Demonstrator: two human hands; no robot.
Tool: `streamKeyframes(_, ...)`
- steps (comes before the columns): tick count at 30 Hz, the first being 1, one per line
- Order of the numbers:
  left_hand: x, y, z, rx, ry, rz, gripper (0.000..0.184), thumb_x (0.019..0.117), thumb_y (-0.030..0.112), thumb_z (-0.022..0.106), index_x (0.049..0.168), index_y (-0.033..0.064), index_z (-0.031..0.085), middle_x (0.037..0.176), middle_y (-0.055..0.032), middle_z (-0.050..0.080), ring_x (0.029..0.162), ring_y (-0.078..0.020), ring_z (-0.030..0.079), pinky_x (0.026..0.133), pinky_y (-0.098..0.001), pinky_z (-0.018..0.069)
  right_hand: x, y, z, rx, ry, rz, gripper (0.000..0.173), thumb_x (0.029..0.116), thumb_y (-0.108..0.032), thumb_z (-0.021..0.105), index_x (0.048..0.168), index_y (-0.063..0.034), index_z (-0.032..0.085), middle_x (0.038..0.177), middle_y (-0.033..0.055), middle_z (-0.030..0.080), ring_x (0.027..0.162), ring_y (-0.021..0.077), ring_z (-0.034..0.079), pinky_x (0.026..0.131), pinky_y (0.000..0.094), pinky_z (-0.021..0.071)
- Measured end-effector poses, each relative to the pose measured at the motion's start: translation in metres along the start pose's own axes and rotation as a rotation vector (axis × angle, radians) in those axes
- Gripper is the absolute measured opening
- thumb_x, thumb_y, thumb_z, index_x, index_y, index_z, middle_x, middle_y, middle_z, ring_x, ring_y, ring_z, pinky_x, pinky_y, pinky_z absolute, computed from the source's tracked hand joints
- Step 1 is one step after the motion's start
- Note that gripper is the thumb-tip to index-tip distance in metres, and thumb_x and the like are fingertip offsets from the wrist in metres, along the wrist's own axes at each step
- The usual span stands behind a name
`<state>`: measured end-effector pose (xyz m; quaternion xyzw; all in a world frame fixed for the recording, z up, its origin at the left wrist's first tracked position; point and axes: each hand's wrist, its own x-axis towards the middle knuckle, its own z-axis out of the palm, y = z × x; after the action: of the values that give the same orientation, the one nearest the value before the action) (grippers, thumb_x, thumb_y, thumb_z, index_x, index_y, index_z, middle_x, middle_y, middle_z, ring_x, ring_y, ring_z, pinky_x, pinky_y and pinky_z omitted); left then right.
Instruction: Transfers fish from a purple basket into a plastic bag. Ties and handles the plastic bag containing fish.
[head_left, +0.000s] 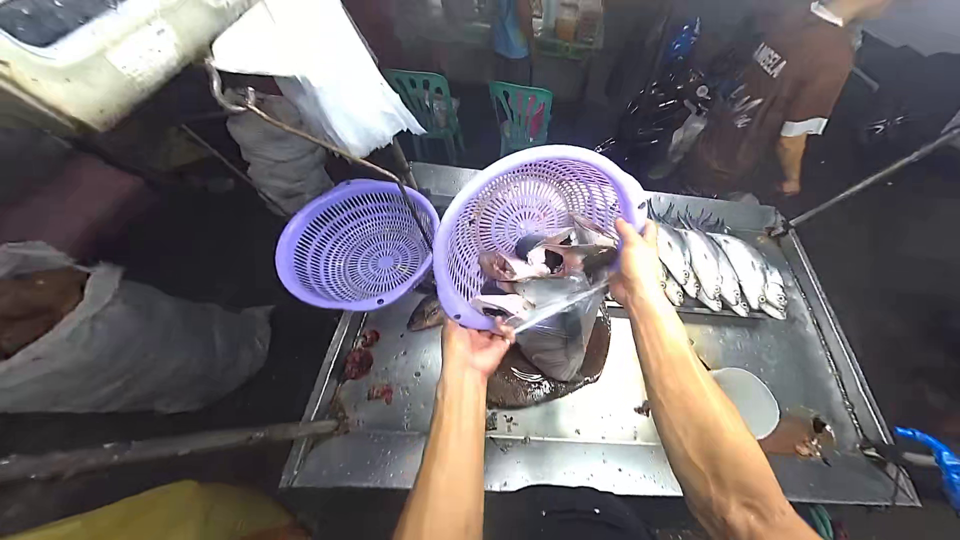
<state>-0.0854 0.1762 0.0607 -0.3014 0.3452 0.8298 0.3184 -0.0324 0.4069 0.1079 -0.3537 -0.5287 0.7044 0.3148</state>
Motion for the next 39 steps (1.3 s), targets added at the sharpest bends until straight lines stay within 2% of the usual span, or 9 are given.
streamKeyframes(10,-0.002,0.0,-0.003,0.073,0.033,0.089,0.053,0.1024,0.067,0.029,0.108,0.0188,0.051,0.082,-0.0045,0.056,0.062,-0.0182,0.055,0.056,-0.0376,0.0513,-0.006,0.017,-0.023,0.249,-0.081,0.051,0.051,0.1037,-0.044,0.053,0.146,-0.0169,0.043,0.128,0.0077,0.065,0.113,0.0219,0.066,0.09,0.0467,0.0582)
streamKeyframes(14,-0.018,0.01,0.015,0.196,-0.006,0.163,0.06,0.102,0.068,0.03,0.126,0.0179,0.053,0.105,-0.0071,0.063,0.087,-0.0221,0.063,0.071,-0.0445,0.0563,-0.004,0.026,-0.025,0.366,-0.032,0.049,0.054,0.105,-0.048,0.045,0.151,-0.0218,0.036,0.14,0.0078,0.057,0.123,0.0247,0.061,0.095,0.0528,0.0556)
streamKeyframes(17,-0.024,0.014,0.027,0.249,0.015,0.157,0.059,0.0989,0.073,0.032,0.111,0.0204,0.055,0.088,-0.0037,0.059,0.07,-0.0191,0.059,0.058,-0.0399,0.053,-0.009,0.016,-0.032,0.461,-0.044,0.033,0.052,0.104,-0.055,0.041,0.147,-0.0246,0.045,0.139,0.0029,0.059,0.125,0.0223,0.06,0.097,0.0532,0.0543)
streamKeyframes(20,-0.03,0.018,0.036,0.314,-0.036,0.146,0.067,0.1004,0.073,0.024,0.13,0.0191,0.051,0.109,-0.0087,0.062,0.09,-0.0246,0.063,0.072,-0.0476,0.0555,-0.002,0.015,-0.026,0.505,0.003,0.023,0.054,0.1059,-0.052,0.036,0.148,-0.0198,0.042,0.14,0.0059,0.059,0.126,0.0236,0.059,0.1,0.0536,0.0531)
streamKeyframes(25,-0.026,0.008,0.038,0.424,0.053,0.086,0.074,0.0942,0.082,0.023,0.122,0.0203,0.054,0.095,-0.0081,0.06,0.064,-0.0193,0.054,0.053,-0.0381,0.0484,-0.008,0.013,-0.029,0.516,0.112,0.046,0.056,0.1064,-0.056,0.032,0.151,-0.0232,0.041,0.145,0.0048,0.056,0.133,0.023,0.055,0.105,0.0563,0.0494)
streamKeyframes(28,-0.016,0.006,0.02,0.409,0.048,0.008,0.071,0.0955,0.079,0.026,0.123,0.0195,0.053,0.097,-0.0093,0.06,0.068,-0.021,0.056,0.056,-0.0389,0.0498,-0.012,0.023,-0.037,0.491,0.145,0.173,0.056,0.1063,-0.058,0.036,0.15,-0.0232,0.045,0.141,0.0048,0.059,0.13,0.0228,0.058,0.104,0.055,0.0512)
streamKeyframes(31,-0.012,0.018,0.029,0.342,0.022,0.077,0.067,0.0983,0.076,0.025,0.115,0.0184,0.054,0.086,-0.0065,0.059,0.062,-0.0185,0.056,0.054,-0.0364,0.0514,-0.013,0.027,-0.035,0.632,0.077,0.026,0.063,0.1039,-0.066,0.025,0.149,-0.0269,0.044,0.144,0.0022,0.056,0.132,0.0225,0.055,0.104,0.0562,0.0493)
streamKeyframes(34,-0.013,0.015,0.022,0.342,-0.035,0.139,0.063,0.1014,0.07,0.023,0.125,0.0201,0.053,0.105,-0.007,0.059,0.082,-0.0225,0.059,0.068,-0.0453,0.0531,-0.016,0.036,-0.043,0.668,-0.013,-0.06,0.076,0.1016,-0.071,0.008,0.154,-0.0246,0.036,0.154,0.0027,0.047,0.142,0.0233,0.046,0.113,0.0572,0.0419)
streamKeyframes(39,-0.002,0.026,0.026,0.238,-0.065,0.191,0.053,0.1049,0.063,0.023,0.102,0.0188,0.053,0.079,-0.0034,0.056,0.061,-0.0182,0.054,0.056,-0.0397,0.0513,-0.006,0.03,-0.026,0.688,-0.051,-0.086,0.065,0.1017,-0.068,0.014,0.138,-0.0277,0.05,0.134,-0.0002,0.06,0.123,0.0202,0.059,0.094,0.0529,0.0528)
